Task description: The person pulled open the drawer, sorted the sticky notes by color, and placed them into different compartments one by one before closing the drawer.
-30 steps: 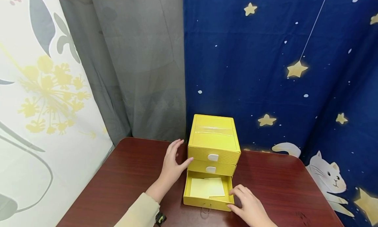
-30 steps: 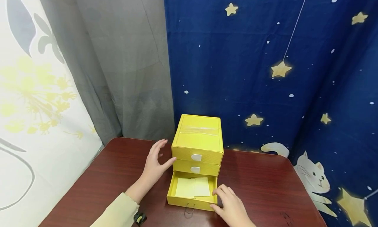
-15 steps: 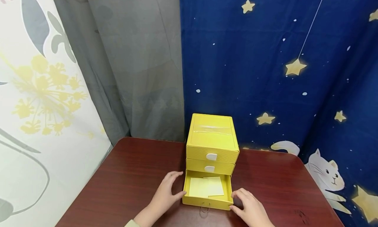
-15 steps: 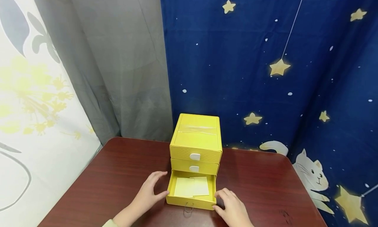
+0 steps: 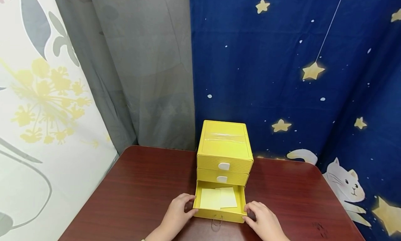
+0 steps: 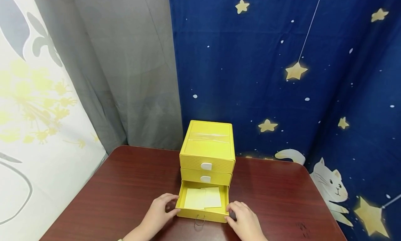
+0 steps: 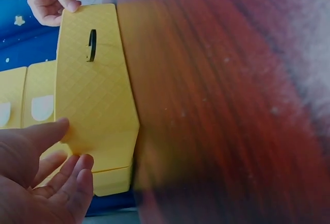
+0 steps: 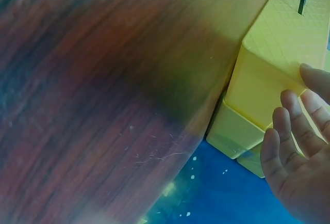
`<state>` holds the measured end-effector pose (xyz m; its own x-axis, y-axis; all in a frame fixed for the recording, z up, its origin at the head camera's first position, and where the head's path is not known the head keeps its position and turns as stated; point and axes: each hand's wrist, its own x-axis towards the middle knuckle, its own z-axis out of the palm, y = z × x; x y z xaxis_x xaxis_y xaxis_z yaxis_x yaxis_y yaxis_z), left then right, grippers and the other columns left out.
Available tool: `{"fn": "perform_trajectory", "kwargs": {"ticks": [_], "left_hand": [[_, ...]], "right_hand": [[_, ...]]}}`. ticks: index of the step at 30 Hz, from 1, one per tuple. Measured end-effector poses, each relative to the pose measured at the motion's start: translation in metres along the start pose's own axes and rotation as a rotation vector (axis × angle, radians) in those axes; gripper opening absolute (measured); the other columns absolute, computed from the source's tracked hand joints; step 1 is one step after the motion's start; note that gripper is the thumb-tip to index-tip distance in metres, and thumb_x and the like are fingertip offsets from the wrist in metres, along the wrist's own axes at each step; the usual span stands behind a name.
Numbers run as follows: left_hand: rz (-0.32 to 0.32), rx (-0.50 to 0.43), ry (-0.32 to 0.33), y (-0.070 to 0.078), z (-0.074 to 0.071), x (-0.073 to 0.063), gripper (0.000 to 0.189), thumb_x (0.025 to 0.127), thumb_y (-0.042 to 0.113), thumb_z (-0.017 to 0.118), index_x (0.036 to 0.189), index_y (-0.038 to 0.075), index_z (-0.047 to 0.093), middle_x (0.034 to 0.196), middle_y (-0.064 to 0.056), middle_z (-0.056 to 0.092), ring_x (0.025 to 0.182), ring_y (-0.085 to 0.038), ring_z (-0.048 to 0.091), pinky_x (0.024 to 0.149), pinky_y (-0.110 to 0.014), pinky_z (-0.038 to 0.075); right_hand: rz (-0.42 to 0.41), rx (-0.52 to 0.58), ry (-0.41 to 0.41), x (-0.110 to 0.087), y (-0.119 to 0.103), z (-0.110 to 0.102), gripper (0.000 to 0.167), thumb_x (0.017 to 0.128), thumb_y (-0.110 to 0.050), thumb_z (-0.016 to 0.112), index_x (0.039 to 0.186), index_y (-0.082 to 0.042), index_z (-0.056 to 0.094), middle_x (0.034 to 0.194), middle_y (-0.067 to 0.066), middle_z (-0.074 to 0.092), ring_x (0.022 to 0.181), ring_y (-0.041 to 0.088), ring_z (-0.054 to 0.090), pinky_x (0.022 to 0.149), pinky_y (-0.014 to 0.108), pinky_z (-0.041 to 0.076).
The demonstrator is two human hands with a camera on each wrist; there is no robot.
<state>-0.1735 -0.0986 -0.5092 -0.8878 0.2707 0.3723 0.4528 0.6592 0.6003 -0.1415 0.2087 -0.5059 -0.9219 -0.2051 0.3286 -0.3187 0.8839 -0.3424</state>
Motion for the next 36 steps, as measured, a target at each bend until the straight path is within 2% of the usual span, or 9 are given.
{"fn": "perform_trajectory", "kwargs": {"ticks": [6,11,15,18,25,30,34,36], "left_hand": [[0.034,-0.027,0.052,-0.002,0.007,-0.001,0.027,0.073,0.010,0.079,0.097,0.000,0.071,0.091,-0.002,0.066,0.073,-0.004,0.060,0.061,-0.017,0.050],[0.055,-0.029,0.103,-0.003,0.011,0.003,0.025,0.073,0.008,0.079,0.096,0.001,0.071,0.089,-0.003,0.067,0.071,-0.006,0.061,0.060,-0.017,0.050],[0.010,-0.051,0.102,-0.003,0.012,0.007,0.030,0.074,0.008,0.078,0.102,0.002,0.070,0.090,-0.005,0.067,0.073,-0.007,0.062,0.061,-0.019,0.051],[-0.043,-0.072,0.094,-0.004,0.012,0.011,0.036,0.075,0.009,0.078,0.109,0.003,0.067,0.093,-0.004,0.067,0.076,-0.009,0.063,0.061,-0.020,0.051],[-0.082,-0.051,0.121,-0.010,0.016,0.027,0.047,0.074,0.008,0.079,0.117,0.002,0.062,0.098,-0.005,0.065,0.080,-0.017,0.064,0.061,-0.019,0.050],[-0.093,-0.030,0.105,-0.014,0.015,0.038,0.053,0.075,0.010,0.079,0.122,-0.003,0.059,0.103,-0.011,0.066,0.083,-0.020,0.065,0.065,-0.023,0.051],[-0.101,-0.038,0.060,-0.018,0.015,0.045,0.056,0.077,0.011,0.077,0.126,-0.004,0.055,0.108,-0.014,0.065,0.087,-0.023,0.066,0.069,-0.028,0.053],[-0.105,-0.060,0.024,-0.020,0.015,0.049,0.057,0.078,0.010,0.075,0.130,-0.003,0.053,0.113,-0.016,0.064,0.090,-0.024,0.066,0.071,-0.031,0.054]], "right_hand": [[0.051,-0.017,0.026,0.004,-0.001,-0.002,0.026,0.070,-0.027,0.081,0.075,-0.031,0.056,0.072,-0.024,0.046,0.067,-0.003,0.038,0.055,0.019,0.035],[0.081,-0.033,0.050,0.010,-0.001,-0.001,0.027,0.068,-0.025,0.083,0.073,-0.029,0.057,0.067,-0.023,0.044,0.064,-0.002,0.037,0.053,0.018,0.034],[0.091,-0.050,0.068,0.015,0.000,0.001,0.029,0.066,-0.025,0.084,0.078,-0.027,0.058,0.070,-0.022,0.044,0.065,-0.002,0.039,0.053,0.019,0.034],[0.115,-0.066,0.074,0.020,0.001,0.002,0.033,0.066,-0.027,0.085,0.085,-0.025,0.057,0.078,-0.019,0.048,0.066,0.000,0.042,0.053,0.021,0.036],[0.249,-0.026,0.033,0.036,0.006,0.002,0.045,0.067,-0.031,0.084,0.102,-0.018,0.060,0.092,-0.007,0.058,0.068,0.005,0.049,0.051,0.025,0.038],[0.271,0.010,-0.004,0.048,0.011,0.003,0.059,0.069,-0.033,0.082,0.120,-0.012,0.060,0.100,-0.002,0.063,0.074,0.008,0.058,0.054,0.028,0.043],[0.281,0.036,-0.034,0.055,0.015,0.004,0.063,0.071,-0.034,0.081,0.125,-0.009,0.059,0.107,0.003,0.065,0.074,0.008,0.059,0.057,0.030,0.046],[0.293,0.058,-0.056,0.059,0.017,0.004,0.064,0.072,-0.033,0.080,0.127,-0.009,0.058,0.100,0.004,0.066,0.072,0.008,0.059,0.057,0.031,0.046]]}}
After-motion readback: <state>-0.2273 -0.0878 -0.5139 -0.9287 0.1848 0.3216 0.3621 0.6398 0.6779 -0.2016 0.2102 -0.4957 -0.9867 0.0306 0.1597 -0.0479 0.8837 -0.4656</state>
